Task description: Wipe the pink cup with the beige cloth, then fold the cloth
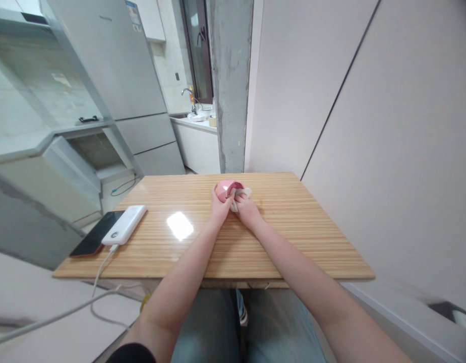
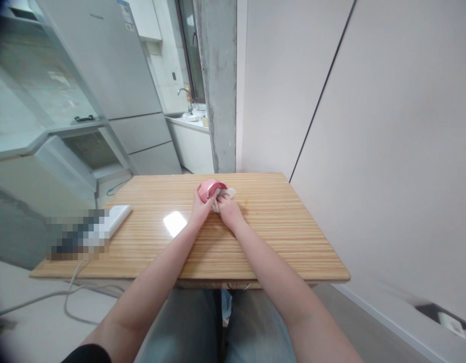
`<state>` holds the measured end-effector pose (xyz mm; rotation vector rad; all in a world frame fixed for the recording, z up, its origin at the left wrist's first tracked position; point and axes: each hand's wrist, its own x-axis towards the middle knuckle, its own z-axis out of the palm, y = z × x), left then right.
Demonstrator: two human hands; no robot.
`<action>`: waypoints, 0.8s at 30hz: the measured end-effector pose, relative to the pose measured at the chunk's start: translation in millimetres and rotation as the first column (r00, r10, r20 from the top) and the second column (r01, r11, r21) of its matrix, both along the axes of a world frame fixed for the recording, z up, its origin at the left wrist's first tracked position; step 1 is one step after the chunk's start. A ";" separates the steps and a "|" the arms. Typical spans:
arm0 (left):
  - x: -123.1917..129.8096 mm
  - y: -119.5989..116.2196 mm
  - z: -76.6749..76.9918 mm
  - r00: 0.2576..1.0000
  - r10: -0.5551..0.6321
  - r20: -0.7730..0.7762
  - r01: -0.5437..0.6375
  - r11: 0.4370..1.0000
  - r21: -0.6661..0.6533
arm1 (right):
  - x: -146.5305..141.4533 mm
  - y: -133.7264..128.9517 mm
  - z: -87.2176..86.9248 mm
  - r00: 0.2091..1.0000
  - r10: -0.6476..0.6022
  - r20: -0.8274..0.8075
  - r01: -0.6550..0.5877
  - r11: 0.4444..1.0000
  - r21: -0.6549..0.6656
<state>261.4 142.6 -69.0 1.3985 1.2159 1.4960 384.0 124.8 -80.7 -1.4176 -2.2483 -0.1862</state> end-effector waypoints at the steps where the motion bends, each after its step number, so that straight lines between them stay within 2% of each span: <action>1: -0.5 0.5 -0.1 1.000 0.011 -0.012 -0.011 1.000 0.016 | 0.0 -0.2 0.5 1.000 0.012 -0.005 -0.012 1.000 0.004; 4: -7.8 2.7 3.8 0.997 0.008 -0.080 -0.004 0.999 0.047 | 1.4 -2.4 3.3 1.000 0.008 0.001 -0.008 0.999 0.038; 7: -18.6 3.8 10.9 0.982 -0.066 -0.174 0.083 0.992 0.093 | 3.7 -4.9 5.8 0.998 -0.039 0.050 0.035 0.997 0.073; 10: -22.7 3.1 13.5 0.970 -0.130 -0.206 0.154 0.983 0.101 | 5.5 -5.5 6.1 0.993 -0.063 0.102 0.059 0.997 0.048; 14: -13.3 2.4 5.8 0.992 -0.103 -0.073 0.103 0.995 0.005 | 4.5 -3.5 3.6 0.994 -0.041 0.106 0.041 0.999 0.006; 16: -8.4 2.9 1.8 0.996 -0.069 -0.050 0.070 0.997 0.020 | 2.9 -2.8 2.5 0.996 -0.040 0.075 0.039 0.999 0.015; 20: -12.3 5.3 2.9 0.991 -0.049 -0.126 0.059 0.996 0.073 | 0.5 -3.5 3.7 0.999 0.005 0.044 -0.006 1.000 0.011; 24: -23.7 6.0 9.4 0.971 -0.109 -0.215 0.132 0.986 0.098 | 1.1 -6.5 7.5 0.998 -0.016 0.067 0.015 1.000 0.014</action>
